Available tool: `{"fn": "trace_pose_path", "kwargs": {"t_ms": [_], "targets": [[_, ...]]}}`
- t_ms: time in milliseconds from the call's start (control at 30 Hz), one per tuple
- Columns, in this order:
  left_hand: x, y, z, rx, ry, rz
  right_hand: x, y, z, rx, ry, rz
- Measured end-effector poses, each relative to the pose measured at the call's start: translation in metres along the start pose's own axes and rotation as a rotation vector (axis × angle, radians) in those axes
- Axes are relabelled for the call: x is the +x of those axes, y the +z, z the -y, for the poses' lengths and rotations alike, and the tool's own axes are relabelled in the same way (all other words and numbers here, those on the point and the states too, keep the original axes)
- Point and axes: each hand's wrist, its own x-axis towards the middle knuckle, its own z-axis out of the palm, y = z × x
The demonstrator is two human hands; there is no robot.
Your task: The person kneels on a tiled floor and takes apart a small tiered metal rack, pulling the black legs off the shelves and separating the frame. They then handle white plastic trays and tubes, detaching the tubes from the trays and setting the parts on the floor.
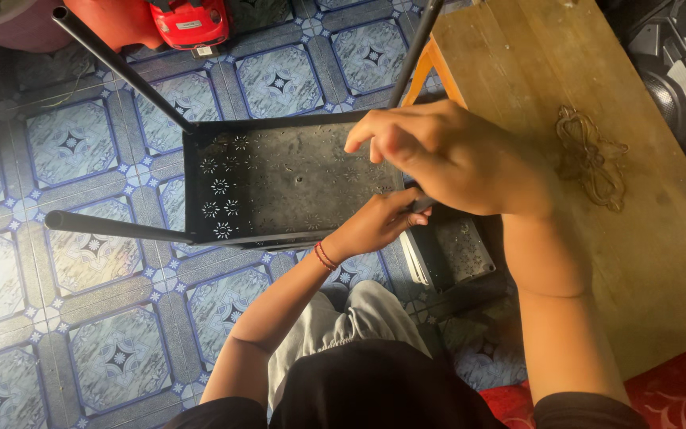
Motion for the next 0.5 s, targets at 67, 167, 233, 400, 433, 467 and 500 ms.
{"fn": "trace_pose_path", "kwargs": {"t_ms": [67,167,233,400,433,467,500], "targets": [[0.001,-0.002,-0.001,-0.059,-0.021,0.026,0.001,0.002,-0.004,-0.012,0.003,-0.005],[0.002,-0.003,-0.003,-0.084,-0.075,0.034,-0.002,0.006,-0.005,-0.067,-0.001,-0.022],[0.004,0.001,-0.004,-0.124,-0.066,0.028,-0.005,0.008,-0.004,-0.085,0.008,-0.027],[0.015,0.022,0.002,-0.168,-0.012,-0.100,-0.006,0.008,-0.001,-0.069,0.142,0.003],[0.017,0.027,0.006,-0.180,-0.085,-0.128,-0.006,0.008,-0.002,-0.081,0.173,0.006],[0.020,0.032,0.010,-0.192,-0.157,-0.156,-0.006,0.009,-0.003,-0.093,0.204,0.009],[0.022,0.038,0.015,-0.209,-0.139,-0.179,-0.007,0.009,-0.004,-0.104,0.236,0.013]]}}
